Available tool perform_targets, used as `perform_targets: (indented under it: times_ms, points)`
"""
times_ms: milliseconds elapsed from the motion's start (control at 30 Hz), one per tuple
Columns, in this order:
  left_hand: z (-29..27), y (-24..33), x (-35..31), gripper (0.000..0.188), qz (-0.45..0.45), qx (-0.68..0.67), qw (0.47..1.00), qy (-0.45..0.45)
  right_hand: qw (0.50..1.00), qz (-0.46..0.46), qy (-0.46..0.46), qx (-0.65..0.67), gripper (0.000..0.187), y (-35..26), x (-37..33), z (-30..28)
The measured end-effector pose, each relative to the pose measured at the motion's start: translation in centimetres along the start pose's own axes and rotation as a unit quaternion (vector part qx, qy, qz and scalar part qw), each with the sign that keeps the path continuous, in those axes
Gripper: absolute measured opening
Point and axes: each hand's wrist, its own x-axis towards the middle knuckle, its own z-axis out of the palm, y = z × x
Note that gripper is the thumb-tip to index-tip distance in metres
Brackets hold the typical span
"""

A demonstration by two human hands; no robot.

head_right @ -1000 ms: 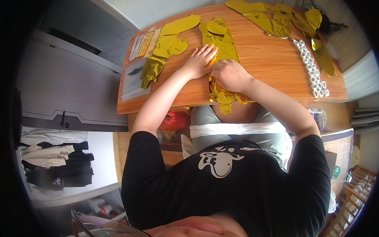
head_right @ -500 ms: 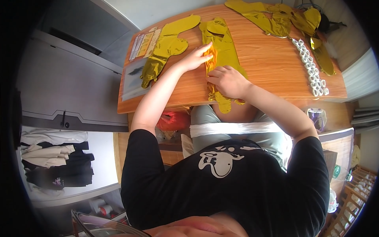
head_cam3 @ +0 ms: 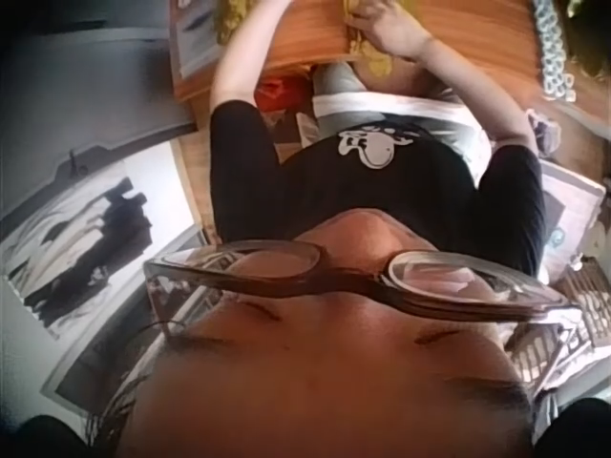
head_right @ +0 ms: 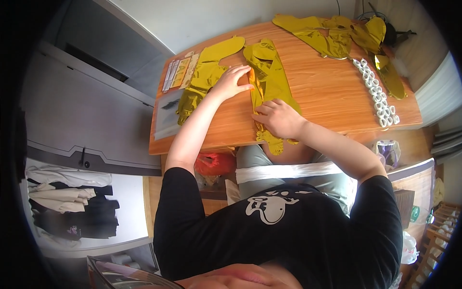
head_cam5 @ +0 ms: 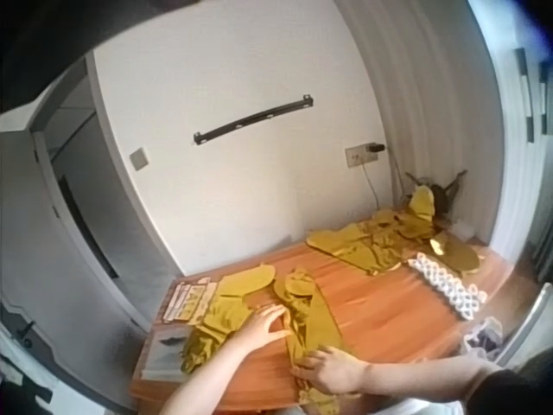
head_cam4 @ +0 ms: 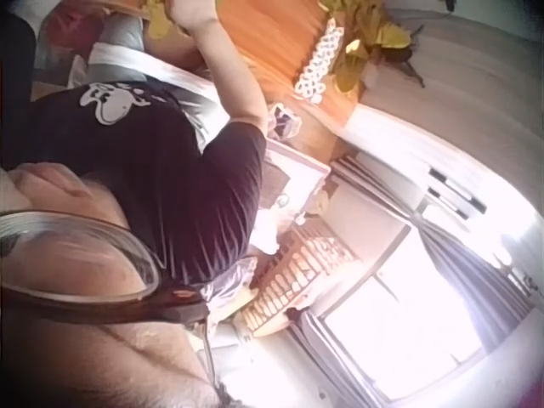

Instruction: Folding deflated gold foil balloons into small, compact squares.

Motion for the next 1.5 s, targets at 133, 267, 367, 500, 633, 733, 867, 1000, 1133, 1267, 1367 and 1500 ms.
perform_targets:
  times_ms: [133, 267, 367, 500, 633, 733, 867, 1000, 1133, 1267, 1367, 1500]
  points:
    - [0.0, -0.6, -0.1, 0.080, 0.016, 0.087, 0.996, -0.006, 0.999, 0.016, -0.022, 0.019, 0.044, -0.1, 0.1, -0.2]
    - [-0.3, -0.5, 0.4, 0.080, 0.029, 0.124, 0.992, -0.011, 0.999, 0.022, -0.022, 0.022, 0.044, 0.2, -0.1, 0.1]
    - [-0.5, -0.5, 0.7, 0.084, 0.042, 0.149, 0.988, -0.004, 0.999, 0.018, -0.019, 0.020, 0.044, 0.2, -0.1, 0.0]
    - [-0.5, -0.9, 0.7, 0.094, 0.023, 0.162, 0.987, -0.011, 0.999, 0.013, -0.030, 0.018, 0.045, 0.1, 0.0, -0.2]
    - [-0.9, -1.0, 0.9, 0.101, 0.027, 0.169, 0.985, -0.027, 1.000, 0.001, 0.004, 0.014, 0.038, -0.2, 0.1, -0.7]
    - [-1.3, -0.6, 1.5, 0.102, 0.010, 0.147, 0.988, -0.053, 1.000, 0.000, -0.003, 0.018, 0.036, 0.0, -0.1, -0.4]
    - [-1.6, -0.6, 1.7, 0.103, 0.002, 0.147, 0.987, -0.066, 1.000, -0.003, -0.004, 0.006, 0.035, 0.0, -0.1, -0.4]
    - [-1.5, -1.2, 1.7, 0.113, -0.004, 0.159, 0.985, -0.073, 1.000, -0.009, -0.001, -0.006, 0.035, -0.2, -0.1, -0.2]
    - [-2.1, -0.6, 2.3, 0.118, -0.017, 0.140, 0.985, -0.100, 1.000, -0.013, 0.000, -0.004, 0.035, 0.2, -0.4, 0.1]
    - [-2.7, 0.1, 2.7, 0.123, -0.018, 0.168, 0.980, -0.109, 1.000, -0.017, -0.001, 0.005, 0.035, 0.2, -0.5, -0.1]
    - [-3.1, 0.4, 2.7, 0.126, -0.030, 0.164, 0.978, -0.124, 1.000, -0.026, 0.005, 0.000, 0.035, 0.0, -0.4, -0.2]
    - [-4.0, 2.0, 3.4, 0.131, -0.107, 0.098, 0.972, -0.182, 1.000, -0.016, -0.007, 0.010, 0.034, 0.2, -0.5, -0.3]
